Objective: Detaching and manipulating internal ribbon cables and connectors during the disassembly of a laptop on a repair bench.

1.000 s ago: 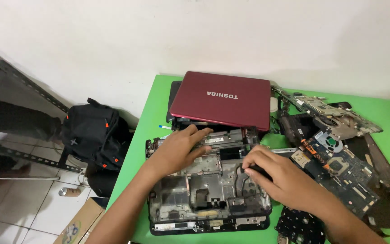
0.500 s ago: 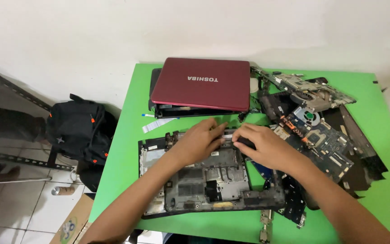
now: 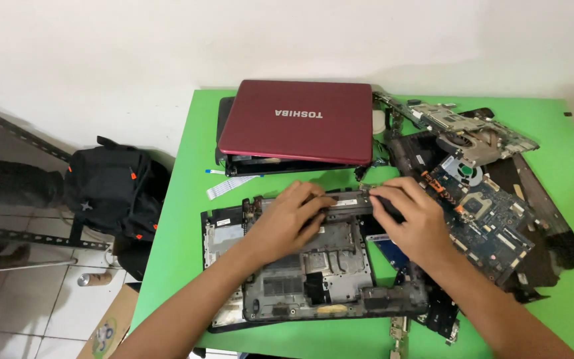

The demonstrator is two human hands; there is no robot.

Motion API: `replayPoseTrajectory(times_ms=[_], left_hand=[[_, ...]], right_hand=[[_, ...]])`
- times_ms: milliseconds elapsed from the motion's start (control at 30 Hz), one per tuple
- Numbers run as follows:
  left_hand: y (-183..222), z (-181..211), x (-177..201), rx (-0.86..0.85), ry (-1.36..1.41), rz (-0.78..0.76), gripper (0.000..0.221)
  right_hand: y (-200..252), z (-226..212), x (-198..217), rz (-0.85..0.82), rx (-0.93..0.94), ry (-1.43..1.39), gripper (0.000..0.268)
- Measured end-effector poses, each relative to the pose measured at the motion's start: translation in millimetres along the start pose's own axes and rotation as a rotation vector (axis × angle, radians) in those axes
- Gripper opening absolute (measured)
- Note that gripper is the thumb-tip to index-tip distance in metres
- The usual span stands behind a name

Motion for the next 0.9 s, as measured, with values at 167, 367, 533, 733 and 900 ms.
replayPoseTrajectory(times_ms=[167, 367, 533, 733, 900], left_hand=[[1, 5, 8, 0.02, -0.06, 0.037, 0.025], [1, 13, 13, 0.018, -0.099, 0.058, 0.019], [2, 8, 7, -0.006, -0.075, 0.05, 0.016], [-2, 11, 11, -0.016, 0.061, 0.071, 0.015], [-4, 12, 15, 0.019, 0.074, 0.043, 0.017]], right_hand=[[-5, -1, -1, -0.061, 0.009, -0.001, 0.007], [-6, -27, -8, -0.156, 0.131, -0.085, 0.005], [-2, -13, -6, -0.091, 0.153, 0.178, 0.003], [-5, -19, -14, -0.211, 0.149, -0.016, 0.005], [0, -8, -13, -0.141, 0.117, 0.141, 0.007]])
Point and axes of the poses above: each hand's wrist, its own y-axis away from the middle knuckle, its own x-axis out of the back of the hand, z = x × y, the point moved 7 cm from there along -y, towards the middle knuckle, and after that the axes turned 10 degrees about -z, right-handed, at the moved point
